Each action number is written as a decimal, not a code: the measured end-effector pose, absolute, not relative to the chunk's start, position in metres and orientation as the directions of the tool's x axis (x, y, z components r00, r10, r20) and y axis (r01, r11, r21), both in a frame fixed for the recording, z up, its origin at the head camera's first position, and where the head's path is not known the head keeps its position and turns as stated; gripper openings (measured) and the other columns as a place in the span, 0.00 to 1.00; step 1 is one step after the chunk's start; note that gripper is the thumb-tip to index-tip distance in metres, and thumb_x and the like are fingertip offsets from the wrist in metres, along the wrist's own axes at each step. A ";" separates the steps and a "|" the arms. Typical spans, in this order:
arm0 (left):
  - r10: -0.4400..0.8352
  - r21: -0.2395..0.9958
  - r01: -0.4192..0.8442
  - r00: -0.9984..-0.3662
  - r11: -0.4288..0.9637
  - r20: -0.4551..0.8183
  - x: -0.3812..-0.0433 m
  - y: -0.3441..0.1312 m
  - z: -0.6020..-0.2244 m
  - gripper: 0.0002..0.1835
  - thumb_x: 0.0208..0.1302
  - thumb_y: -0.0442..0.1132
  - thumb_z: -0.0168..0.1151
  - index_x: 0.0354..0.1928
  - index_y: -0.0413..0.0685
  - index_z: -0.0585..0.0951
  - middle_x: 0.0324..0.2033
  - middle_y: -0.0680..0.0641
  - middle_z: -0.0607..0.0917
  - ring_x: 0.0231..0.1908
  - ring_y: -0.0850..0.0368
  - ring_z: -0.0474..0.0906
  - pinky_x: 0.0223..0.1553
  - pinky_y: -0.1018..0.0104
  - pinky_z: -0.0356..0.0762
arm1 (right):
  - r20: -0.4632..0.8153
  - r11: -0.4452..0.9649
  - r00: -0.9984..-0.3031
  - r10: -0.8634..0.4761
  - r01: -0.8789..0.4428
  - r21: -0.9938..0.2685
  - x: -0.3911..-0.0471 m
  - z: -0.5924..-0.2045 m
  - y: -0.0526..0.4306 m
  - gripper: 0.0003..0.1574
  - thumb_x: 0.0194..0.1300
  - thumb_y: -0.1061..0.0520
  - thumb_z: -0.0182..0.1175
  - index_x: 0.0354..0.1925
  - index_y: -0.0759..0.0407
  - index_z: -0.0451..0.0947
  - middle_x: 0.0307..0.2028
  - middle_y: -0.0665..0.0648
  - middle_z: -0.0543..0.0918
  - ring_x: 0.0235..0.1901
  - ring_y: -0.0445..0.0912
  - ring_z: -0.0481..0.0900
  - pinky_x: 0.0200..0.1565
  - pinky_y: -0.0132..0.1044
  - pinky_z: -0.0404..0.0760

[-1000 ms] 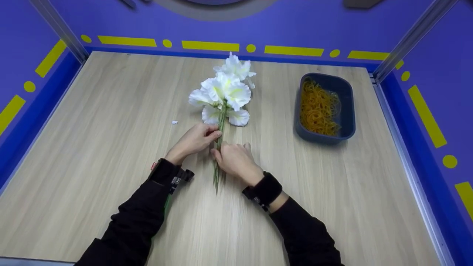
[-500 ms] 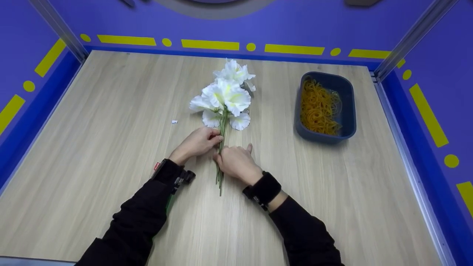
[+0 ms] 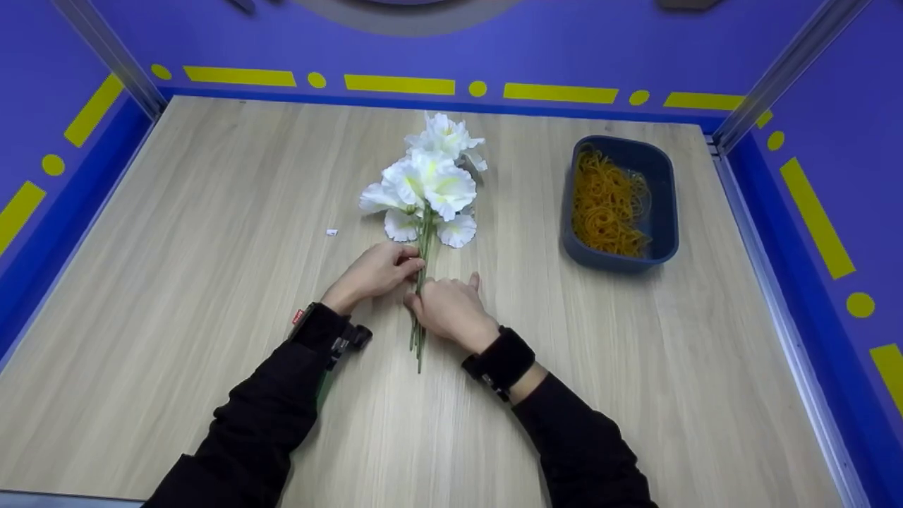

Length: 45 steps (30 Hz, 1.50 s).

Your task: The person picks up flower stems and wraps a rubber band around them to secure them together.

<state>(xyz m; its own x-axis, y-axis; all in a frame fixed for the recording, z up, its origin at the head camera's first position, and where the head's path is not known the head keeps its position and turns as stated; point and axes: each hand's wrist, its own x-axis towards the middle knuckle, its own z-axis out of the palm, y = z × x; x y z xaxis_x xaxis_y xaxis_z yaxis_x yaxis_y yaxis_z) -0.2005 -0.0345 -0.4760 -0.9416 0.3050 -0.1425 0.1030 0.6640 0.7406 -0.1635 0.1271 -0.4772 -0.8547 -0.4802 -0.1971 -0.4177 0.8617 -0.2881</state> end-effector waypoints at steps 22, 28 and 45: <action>0.339 0.755 0.137 -0.933 0.641 -0.119 -0.204 -0.039 -0.476 0.19 0.74 0.39 0.60 0.22 0.53 0.68 0.19 0.56 0.68 0.23 0.59 0.67 0.28 0.67 0.64 | -0.180 0.850 -0.847 -0.501 -0.442 -0.286 -0.164 -0.472 0.129 0.27 0.76 0.39 0.52 0.31 0.59 0.74 0.23 0.55 0.77 0.27 0.57 0.81 0.45 0.62 0.77; 0.348 0.755 0.143 -0.930 0.639 -0.119 -0.204 -0.041 -0.475 0.19 0.75 0.39 0.59 0.22 0.54 0.70 0.19 0.56 0.70 0.22 0.61 0.67 0.27 0.68 0.64 | -0.236 0.850 -0.826 -0.512 -0.447 -0.280 -0.164 -0.464 0.131 0.25 0.76 0.39 0.52 0.35 0.58 0.75 0.23 0.53 0.74 0.24 0.52 0.76 0.32 0.54 0.78; 0.309 0.709 0.161 -0.947 0.686 -0.084 -0.203 -0.044 -0.469 0.16 0.74 0.43 0.57 0.24 0.53 0.72 0.18 0.57 0.68 0.22 0.59 0.67 0.28 0.64 0.63 | -0.251 0.841 -0.814 -0.523 -0.444 -0.310 -0.165 -0.447 0.140 0.24 0.77 0.39 0.51 0.42 0.59 0.77 0.28 0.53 0.79 0.28 0.50 0.79 0.33 0.51 0.79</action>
